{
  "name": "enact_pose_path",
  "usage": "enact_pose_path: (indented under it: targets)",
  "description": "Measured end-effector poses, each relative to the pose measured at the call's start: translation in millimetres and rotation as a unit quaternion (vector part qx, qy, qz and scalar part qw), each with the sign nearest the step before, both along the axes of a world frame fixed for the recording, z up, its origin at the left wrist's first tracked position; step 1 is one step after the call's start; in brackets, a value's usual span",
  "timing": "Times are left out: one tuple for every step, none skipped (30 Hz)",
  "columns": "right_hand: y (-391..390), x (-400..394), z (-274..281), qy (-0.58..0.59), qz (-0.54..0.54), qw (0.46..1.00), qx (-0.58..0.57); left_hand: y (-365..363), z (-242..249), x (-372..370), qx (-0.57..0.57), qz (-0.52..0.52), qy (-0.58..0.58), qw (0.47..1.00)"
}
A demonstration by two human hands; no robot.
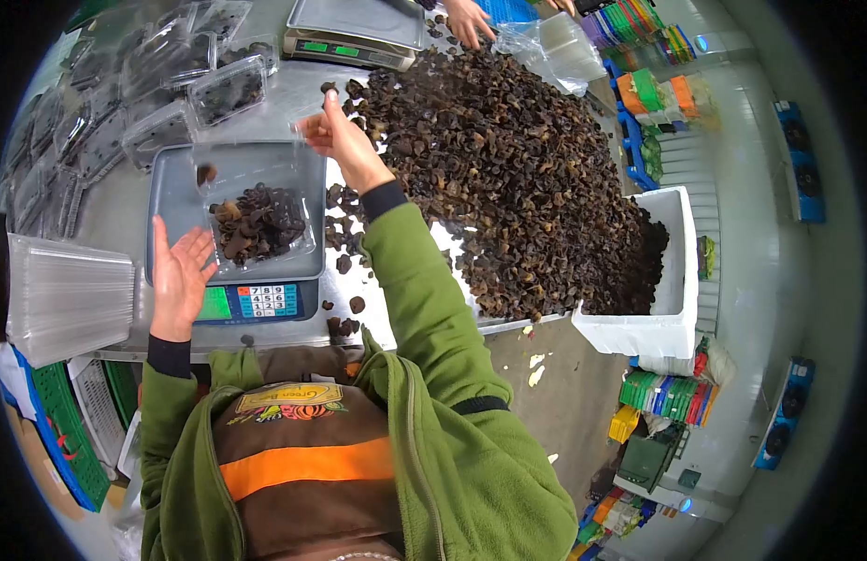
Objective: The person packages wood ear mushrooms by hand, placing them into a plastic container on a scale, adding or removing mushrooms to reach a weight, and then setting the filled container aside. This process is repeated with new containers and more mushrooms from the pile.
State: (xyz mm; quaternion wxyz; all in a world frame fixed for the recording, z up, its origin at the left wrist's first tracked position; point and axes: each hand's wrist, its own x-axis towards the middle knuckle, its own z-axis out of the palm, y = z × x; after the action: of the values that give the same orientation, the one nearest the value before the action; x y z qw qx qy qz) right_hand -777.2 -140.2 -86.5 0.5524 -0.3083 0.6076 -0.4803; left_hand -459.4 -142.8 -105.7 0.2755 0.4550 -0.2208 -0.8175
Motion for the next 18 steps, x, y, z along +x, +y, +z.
enact_pose_path:
  targets:
    - [12.4, 0.0, -1.0, 0.024, 0.013, 0.999, -0.016, 0.5, 2.2, 0.6, -0.012, -0.016, 0.005, 1.000]
    - [25.7, 2.3, 1.5, 0.047, 0.027, 0.998, -0.033, 1.5, 1.1, 0.1, -0.011, -0.017, 0.006, 1.000]
    - [43.8, 3.1, 6.5, 0.101, 0.056, 0.992, -0.053, 2.5, -0.2, -0.2, 0.007, 0.014, 0.012, 1.000]
    - [66.4, 12.5, 12.0, 0.151, 0.082, 0.983, -0.068, 6.7, -1.2, 3.5, 0.028, 0.041, 0.015, 0.999]
    - [80.8, 17.6, 3.9, 0.148, 0.040, 0.987, -0.049, 10.0, -10.3, 6.8, 0.030, 0.041, 0.017, 0.999]
    - [93.7, 13.3, -16.8, 0.204, 0.082, 0.974, -0.052, 14.7, -26.8, 11.0, -0.040, 0.013, 0.007, 0.999]
    - [107.5, 18.0, -28.3, 0.171, 0.075, 0.982, -0.031, 20.5, -39.3, 13.2, -0.110, -0.015, -0.004, 0.994]
    - [120.0, 25.1, -36.8, 0.138, 0.067, 0.988, -0.009, 25.9, -44.6, 12.1, -0.110, -0.016, -0.004, 0.994]
    - [128.3, 30.4, -45.4, 0.112, 0.043, 0.993, 0.002, 31.7, -48.2, 10.8, -0.130, -0.008, -0.020, 0.991]
    - [132.2, 38.5, -42.7, 0.087, 0.019, 0.996, 0.013, 37.2, -52.8, 10.2, -0.151, 0.000, -0.035, 0.988]
    - [135.9, 44.9, -35.6, 0.158, 0.014, 0.987, 0.033, 41.7, -57.8, 10.3, -0.190, 0.002, -0.053, 0.980]
    - [135.6, 45.8, -33.6, 0.158, 0.014, 0.987, 0.034, 43.8, -58.6, 10.9, -0.190, 0.001, -0.053, 0.980]
    - [128.7, 42.9, -29.0, 0.141, 0.027, 0.989, 0.031, 42.3, -54.6, 5.1, -0.222, 0.009, -0.099, 0.970]
    - [125.2, 44.3, -22.7, 0.122, 0.038, 0.991, 0.032, 41.8, -50.5, 4.3, -0.252, 0.013, -0.146, 0.957]
    - [124.7, 45.1, -13.2, 0.125, 0.043, 0.990, 0.049, 40.5, -47.9, 6.6, -0.254, 0.015, -0.145, 0.956]
    - [122.3, 45.4, -11.0, 0.126, 0.043, 0.990, 0.047, 39.7, -45.8, 9.9, -0.192, 0.037, -0.128, 0.972]
    - [120.2, 45.1, -9.9, 0.096, 0.022, 0.994, 0.043, 38.9, -44.3, 11.9, -0.129, 0.058, -0.111, 0.984]
    - [118.2, 44.8, -8.2, 0.066, 0.000, 0.997, 0.040, 38.5, -42.8, 11.9, -0.130, 0.059, -0.110, 0.984]
